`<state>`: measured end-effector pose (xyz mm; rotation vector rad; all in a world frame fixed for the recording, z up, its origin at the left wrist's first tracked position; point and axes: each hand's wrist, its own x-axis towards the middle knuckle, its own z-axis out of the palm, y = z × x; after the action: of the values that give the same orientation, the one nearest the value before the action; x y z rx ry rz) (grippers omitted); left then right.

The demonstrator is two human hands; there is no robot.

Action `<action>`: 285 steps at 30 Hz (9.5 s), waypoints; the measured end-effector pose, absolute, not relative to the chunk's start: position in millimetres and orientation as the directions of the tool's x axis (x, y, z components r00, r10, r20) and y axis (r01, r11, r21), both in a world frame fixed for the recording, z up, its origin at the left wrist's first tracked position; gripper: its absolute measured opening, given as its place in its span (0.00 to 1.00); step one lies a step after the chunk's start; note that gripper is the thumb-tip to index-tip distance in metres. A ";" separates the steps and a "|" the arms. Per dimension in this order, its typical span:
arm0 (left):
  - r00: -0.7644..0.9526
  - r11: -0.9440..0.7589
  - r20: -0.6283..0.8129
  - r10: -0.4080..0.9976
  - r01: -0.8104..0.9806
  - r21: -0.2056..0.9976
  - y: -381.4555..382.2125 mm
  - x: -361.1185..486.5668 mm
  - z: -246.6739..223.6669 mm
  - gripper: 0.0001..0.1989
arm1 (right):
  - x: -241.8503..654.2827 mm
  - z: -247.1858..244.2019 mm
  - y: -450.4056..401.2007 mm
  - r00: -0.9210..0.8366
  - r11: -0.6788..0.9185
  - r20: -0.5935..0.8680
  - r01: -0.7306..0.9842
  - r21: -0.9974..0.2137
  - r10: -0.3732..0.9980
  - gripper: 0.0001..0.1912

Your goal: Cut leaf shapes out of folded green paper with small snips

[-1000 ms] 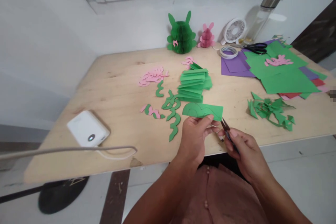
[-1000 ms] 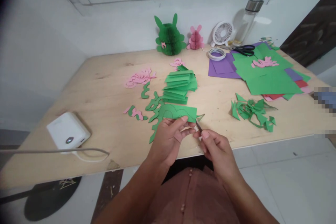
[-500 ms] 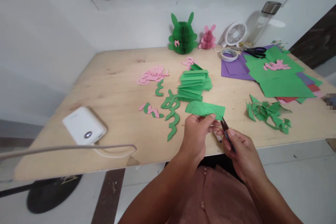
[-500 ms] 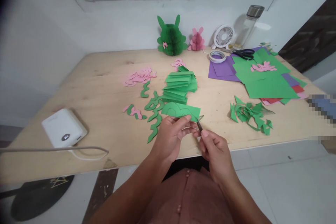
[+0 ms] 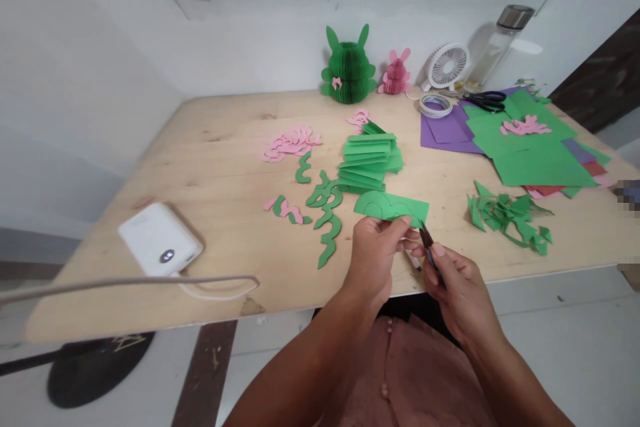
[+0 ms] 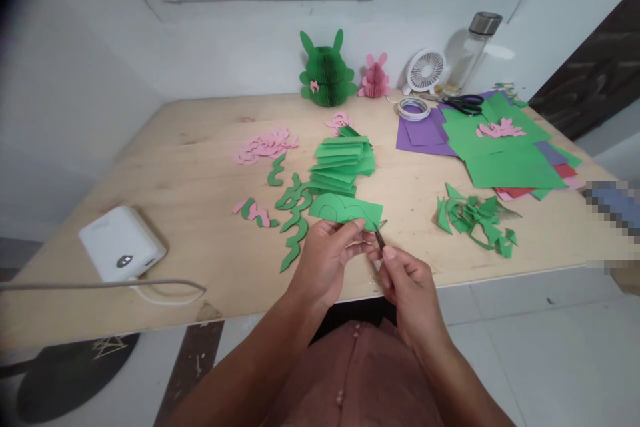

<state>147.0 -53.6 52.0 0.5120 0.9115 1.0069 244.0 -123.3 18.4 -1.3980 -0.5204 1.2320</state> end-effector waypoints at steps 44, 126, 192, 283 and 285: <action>0.254 0.488 -0.417 0.873 -0.450 0.747 -49.7 145.8 53.5 0.08 | 243.0 19.9 -122.4 0.356 -0.272 -0.379 -0.317 -0.909 0.854 0.23; 0.323 0.501 -0.392 0.861 -0.412 0.761 -46.8 142.3 51.7 0.07 | 247.4 10.4 -123.9 0.367 -0.252 -0.336 -0.258 -0.933 0.867 0.23; 0.425 0.484 -0.355 0.833 -0.246 0.840 -32.3 133.8 55.2 0.08 | 252.6 10.9 -116.9 0.353 -0.248 -0.281 -0.138 -0.959 0.892 0.23; 0.424 0.492 -0.355 0.833 -0.276 0.825 -36.6 134.4 50.2 0.08 | 254.3 12.1 -118.9 0.352 -0.243 -0.238 -0.031 -0.970 0.905 0.24; 0.428 0.495 -0.355 0.831 -0.278 0.823 -36.4 134.4 50.1 0.09 | 254.6 12.5 -118.7 0.348 -0.245 -0.241 -0.033 -0.969 0.906 0.24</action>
<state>134.4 -36.4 50.1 0.7601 0.8569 0.7819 254.6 -118.7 12.5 -1.5443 -0.8184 1.1039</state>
